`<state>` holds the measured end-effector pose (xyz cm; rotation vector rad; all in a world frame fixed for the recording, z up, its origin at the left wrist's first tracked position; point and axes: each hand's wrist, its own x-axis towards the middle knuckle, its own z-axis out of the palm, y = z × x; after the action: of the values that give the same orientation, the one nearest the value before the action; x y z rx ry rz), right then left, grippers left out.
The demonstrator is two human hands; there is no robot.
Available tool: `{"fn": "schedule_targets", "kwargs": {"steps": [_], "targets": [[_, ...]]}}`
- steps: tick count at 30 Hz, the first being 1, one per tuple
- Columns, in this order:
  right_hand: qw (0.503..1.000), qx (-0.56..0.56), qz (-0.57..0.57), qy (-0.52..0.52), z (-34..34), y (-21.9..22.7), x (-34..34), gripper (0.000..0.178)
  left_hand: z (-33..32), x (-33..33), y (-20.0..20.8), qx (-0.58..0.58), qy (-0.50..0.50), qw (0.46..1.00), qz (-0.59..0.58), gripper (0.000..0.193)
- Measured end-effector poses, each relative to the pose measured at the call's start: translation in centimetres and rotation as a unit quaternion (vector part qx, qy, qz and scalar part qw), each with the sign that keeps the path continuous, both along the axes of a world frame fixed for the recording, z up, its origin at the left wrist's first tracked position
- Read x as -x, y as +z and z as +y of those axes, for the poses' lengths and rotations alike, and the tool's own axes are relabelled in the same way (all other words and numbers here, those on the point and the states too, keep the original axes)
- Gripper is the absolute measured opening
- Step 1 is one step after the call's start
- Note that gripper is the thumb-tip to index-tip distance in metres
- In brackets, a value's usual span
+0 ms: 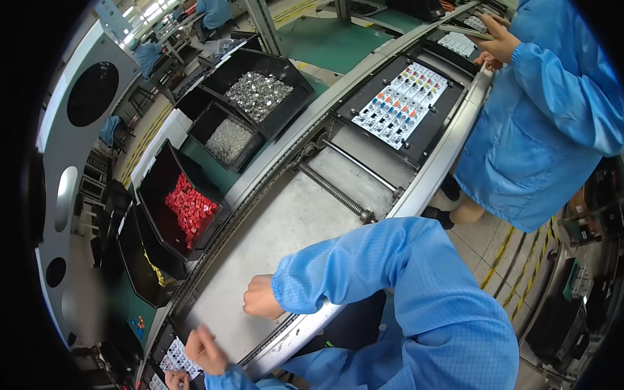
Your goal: Assembling small electronic components onto a printed circuit board on an assembly line.
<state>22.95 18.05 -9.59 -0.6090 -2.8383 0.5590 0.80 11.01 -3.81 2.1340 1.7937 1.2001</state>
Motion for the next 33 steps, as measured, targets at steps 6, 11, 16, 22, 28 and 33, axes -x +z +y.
{"fn": "schedule_targets", "kwargs": {"steps": [6, 11, 16, 22, 28, 33], "targets": [[0.997, 0.048, 0.009, 0.053, 1.1, -1.4, 2.2, 0.014, -8.2, 9.7, -2.4, 0.008, 0.245, 0.968, 0.057, 0.040], [0.999, 0.045, 0.015, -0.014, 1.6, -1.6, -1.6, 0.022, -7.9, 10.4, -2.9, 0.000, 0.251, 0.964, 0.081, 0.007], [0.993, 0.079, 0.080, -0.023, 1.7, -0.5, -1.7, 0.019, -10.3, 10.7, -2.7, 0.036, 0.375, 0.911, 0.168, 0.012], [0.992, 0.111, 0.059, -0.023, 1.4, -0.5, -1.8, 0.019, -11.3, 10.1, -2.8, 0.045, 0.431, 0.882, 0.185, 0.019], [0.991, 0.119, 0.057, -0.029, 1.4, -0.2, -1.8, 0.019, -11.2, 10.4, -2.6, 0.098, 0.442, 0.869, 0.202, 0.017], [0.991, 0.117, 0.062, -0.022, 1.5, -0.2, -2.2, 0.019, -10.8, 10.3, -2.4, 0.151, 0.435, 0.851, 0.254, 0.019]]}}
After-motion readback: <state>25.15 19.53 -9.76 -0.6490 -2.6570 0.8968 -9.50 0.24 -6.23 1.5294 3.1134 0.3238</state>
